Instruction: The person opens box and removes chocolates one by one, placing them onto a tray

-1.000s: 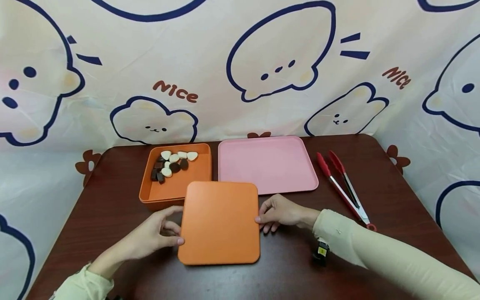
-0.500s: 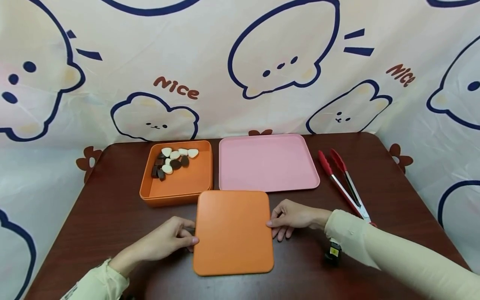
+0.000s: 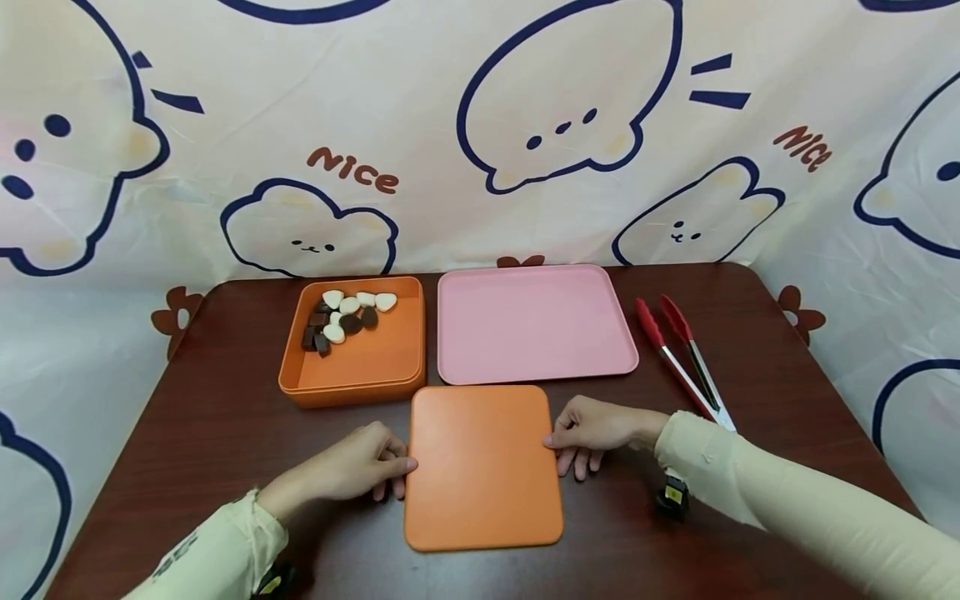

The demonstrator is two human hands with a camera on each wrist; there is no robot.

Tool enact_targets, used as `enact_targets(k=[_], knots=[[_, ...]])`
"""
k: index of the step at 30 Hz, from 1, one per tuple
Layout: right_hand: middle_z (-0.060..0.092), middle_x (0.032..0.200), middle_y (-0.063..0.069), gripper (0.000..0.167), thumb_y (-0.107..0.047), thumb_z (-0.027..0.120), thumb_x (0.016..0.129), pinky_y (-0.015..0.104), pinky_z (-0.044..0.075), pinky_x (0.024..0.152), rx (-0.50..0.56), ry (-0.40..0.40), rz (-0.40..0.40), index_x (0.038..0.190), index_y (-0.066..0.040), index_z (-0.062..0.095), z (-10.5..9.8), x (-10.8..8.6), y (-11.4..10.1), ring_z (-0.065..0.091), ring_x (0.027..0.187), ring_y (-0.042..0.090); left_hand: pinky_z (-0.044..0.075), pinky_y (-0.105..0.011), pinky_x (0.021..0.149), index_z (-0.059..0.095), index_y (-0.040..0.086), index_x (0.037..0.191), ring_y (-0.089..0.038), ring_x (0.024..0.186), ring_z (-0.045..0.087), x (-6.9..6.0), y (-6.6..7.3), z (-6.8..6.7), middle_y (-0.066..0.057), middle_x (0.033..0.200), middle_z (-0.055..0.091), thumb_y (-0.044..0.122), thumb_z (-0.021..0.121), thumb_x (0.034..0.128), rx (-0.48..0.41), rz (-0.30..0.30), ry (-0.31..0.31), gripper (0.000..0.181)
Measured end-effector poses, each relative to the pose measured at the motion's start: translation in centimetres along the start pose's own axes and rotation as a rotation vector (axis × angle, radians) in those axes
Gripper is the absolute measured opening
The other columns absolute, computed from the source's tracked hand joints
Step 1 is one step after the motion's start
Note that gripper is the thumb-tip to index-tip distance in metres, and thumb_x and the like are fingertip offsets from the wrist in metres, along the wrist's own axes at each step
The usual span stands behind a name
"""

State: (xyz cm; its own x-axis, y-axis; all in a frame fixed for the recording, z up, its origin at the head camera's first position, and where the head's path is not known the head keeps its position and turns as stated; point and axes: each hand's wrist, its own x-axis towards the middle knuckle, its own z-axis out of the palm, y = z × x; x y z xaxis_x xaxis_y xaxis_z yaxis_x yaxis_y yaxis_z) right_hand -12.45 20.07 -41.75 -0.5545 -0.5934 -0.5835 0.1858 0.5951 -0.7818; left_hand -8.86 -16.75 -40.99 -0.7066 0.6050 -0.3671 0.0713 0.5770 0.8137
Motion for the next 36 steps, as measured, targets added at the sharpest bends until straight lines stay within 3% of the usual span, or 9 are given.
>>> enact_targets(k=[9, 20, 29, 36], knots=[[0.076, 0.073, 0.012, 0.036, -0.024, 0.06, 0.102, 0.018, 0.047, 0.043, -0.047, 0.016, 0.006, 0.079, 0.0, 0.071, 0.1, 0.3, -0.7, 0.062, 0.048, 0.007, 0.04, -0.022, 0.048, 0.066, 0.012, 0.07, -0.008, 0.051, 0.05, 0.1, 0.3, -0.1, 0.002, 0.061, 0.064, 0.032, 0.062, 0.1007, 0.147, -0.04, 0.026, 0.037], [0.066, 0.054, 0.002, 0.044, -0.024, 0.057, 0.104, 0.02, 0.039, 0.038, -0.218, 0.069, -0.012, 0.066, -0.004, 0.066, 0.0, 0.7, -1.5, 0.049, 0.037, 0.005, 0.04, -0.026, 0.05, 0.06, 0.015, 0.067, -0.011, 0.051, 0.052, 0.6, 1.5, 0.4, 0.007, 0.055, 0.056, 0.031, 0.063, 0.1, 0.317, -0.126, 0.087, 0.037], [0.063, 0.054, 0.0, 0.042, -0.02, 0.057, 0.103, 0.018, 0.037, 0.039, -0.245, 0.093, -0.029, 0.066, -0.002, 0.064, -0.1, 0.8, -1.5, 0.046, 0.038, 0.005, 0.04, -0.026, 0.051, 0.06, 0.015, 0.067, -0.011, 0.051, 0.052, 1.1, 0.9, 0.3, 0.006, 0.056, 0.056, 0.03, 0.063, 0.1006, 0.328, -0.135, 0.101, 0.037], [0.066, 0.061, 0.004, 0.038, -0.027, 0.059, 0.103, 0.021, 0.04, 0.041, -0.215, 0.143, -0.06, 0.076, -0.001, 0.067, -0.5, 0.4, -1.0, 0.05, 0.041, 0.008, 0.039, -0.025, 0.051, 0.064, 0.016, 0.072, -0.01, 0.053, 0.051, 0.5, 0.8, -0.5, 0.006, 0.06, 0.056, 0.035, 0.061, 0.1014, 0.275, -0.122, 0.138, 0.035]])
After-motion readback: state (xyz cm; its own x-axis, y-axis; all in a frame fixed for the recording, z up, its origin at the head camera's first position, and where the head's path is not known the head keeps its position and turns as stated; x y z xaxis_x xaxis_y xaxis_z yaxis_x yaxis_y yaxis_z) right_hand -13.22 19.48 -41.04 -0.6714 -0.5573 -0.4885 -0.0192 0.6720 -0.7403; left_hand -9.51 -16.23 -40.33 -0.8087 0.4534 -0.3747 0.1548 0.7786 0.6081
